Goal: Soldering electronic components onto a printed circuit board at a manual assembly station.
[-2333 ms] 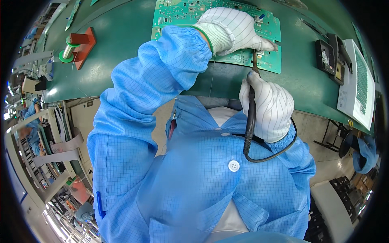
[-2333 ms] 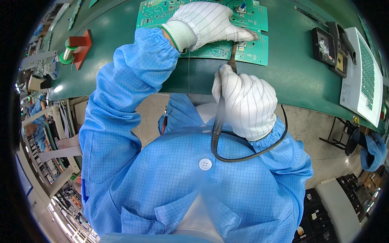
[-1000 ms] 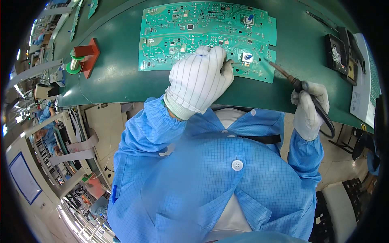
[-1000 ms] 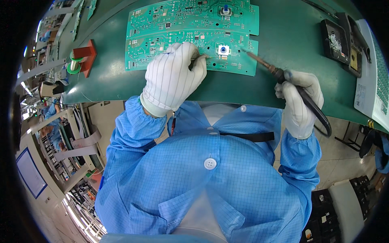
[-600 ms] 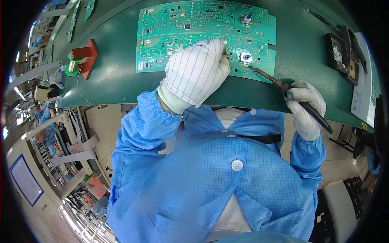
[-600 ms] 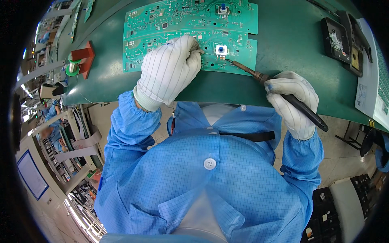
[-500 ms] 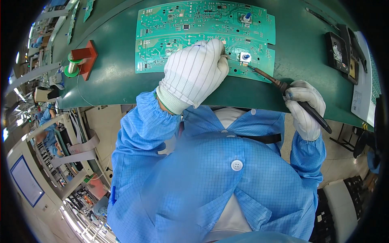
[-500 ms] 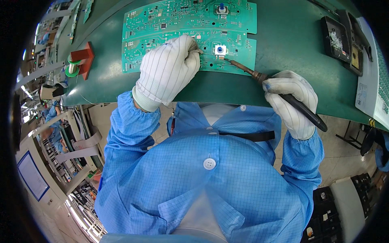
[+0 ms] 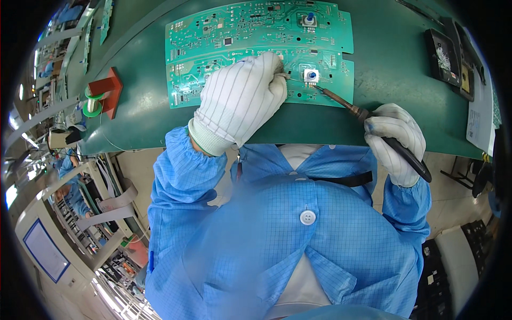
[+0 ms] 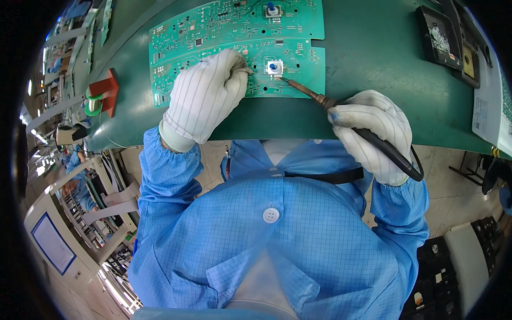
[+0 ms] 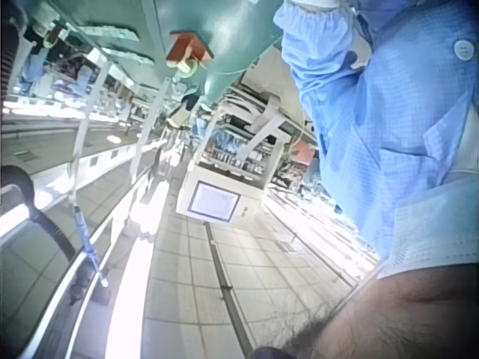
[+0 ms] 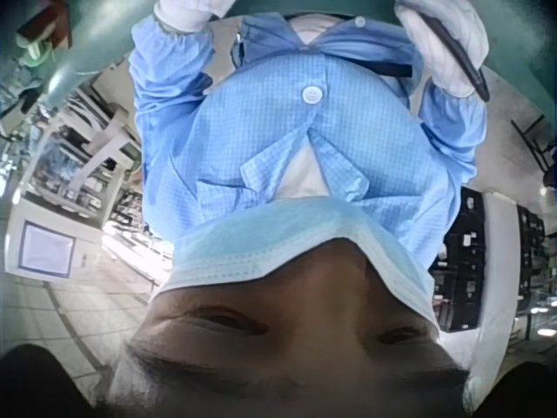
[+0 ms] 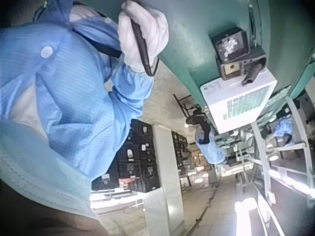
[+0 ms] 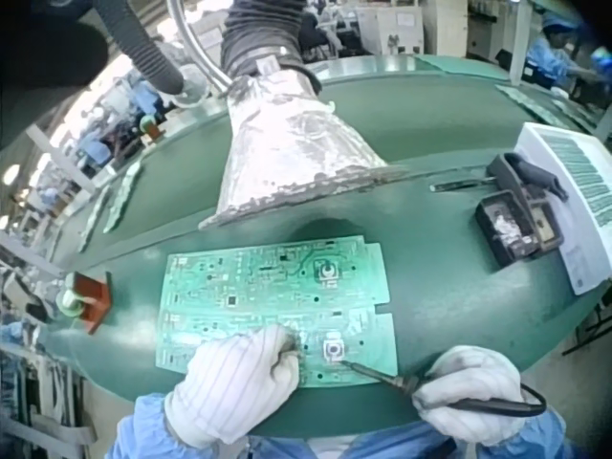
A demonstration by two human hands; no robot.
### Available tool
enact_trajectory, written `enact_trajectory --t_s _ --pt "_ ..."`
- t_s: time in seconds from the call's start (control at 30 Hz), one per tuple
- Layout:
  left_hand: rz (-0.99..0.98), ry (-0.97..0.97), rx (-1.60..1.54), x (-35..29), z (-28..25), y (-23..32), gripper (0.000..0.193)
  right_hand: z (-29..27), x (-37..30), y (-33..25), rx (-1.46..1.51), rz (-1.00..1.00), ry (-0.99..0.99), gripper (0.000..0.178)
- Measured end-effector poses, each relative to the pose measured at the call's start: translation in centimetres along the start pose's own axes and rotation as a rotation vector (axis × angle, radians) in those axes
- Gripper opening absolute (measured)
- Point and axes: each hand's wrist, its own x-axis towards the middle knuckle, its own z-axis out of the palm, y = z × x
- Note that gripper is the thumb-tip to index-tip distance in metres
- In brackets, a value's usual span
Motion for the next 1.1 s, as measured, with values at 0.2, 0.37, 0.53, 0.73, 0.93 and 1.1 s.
enact_trajectory --t_s 0.2,0.37,0.53,0.73,0.93,1.1 --pt "-0.105 -0.074 -0.096 0.2 -0.3 0.6 0.011 0.1 0.1 0.4 -0.038 -0.106 -0.004 0.026" --pt "-0.106 -0.101 -0.12 0.2 -0.5 0.3 0.009 0.4 -0.2 0.5 -0.03 -0.105 -0.005 0.026" --pt "-0.071 -0.08 -0.131 -0.2 -0.5 0.4 0.008 0.4 -0.2 0.7 -0.016 -0.124 0.016 0.032" --pt "-0.095 -0.112 -0.074 -0.5 -0.5 0.7 0.008 0.5 -0.1 0.6 -0.032 -0.131 0.03 0.03" --pt "-0.073 -0.075 0.019 -1.0 -0.4 1.4 0.011 0.5 -0.1 0.6 -0.035 -0.135 0.037 0.031" --pt "-0.065 -0.055 0.027 -1.1 -0.3 1.3 0.011 0.3 -0.1 0.6 -0.044 -0.139 -0.016 0.03"
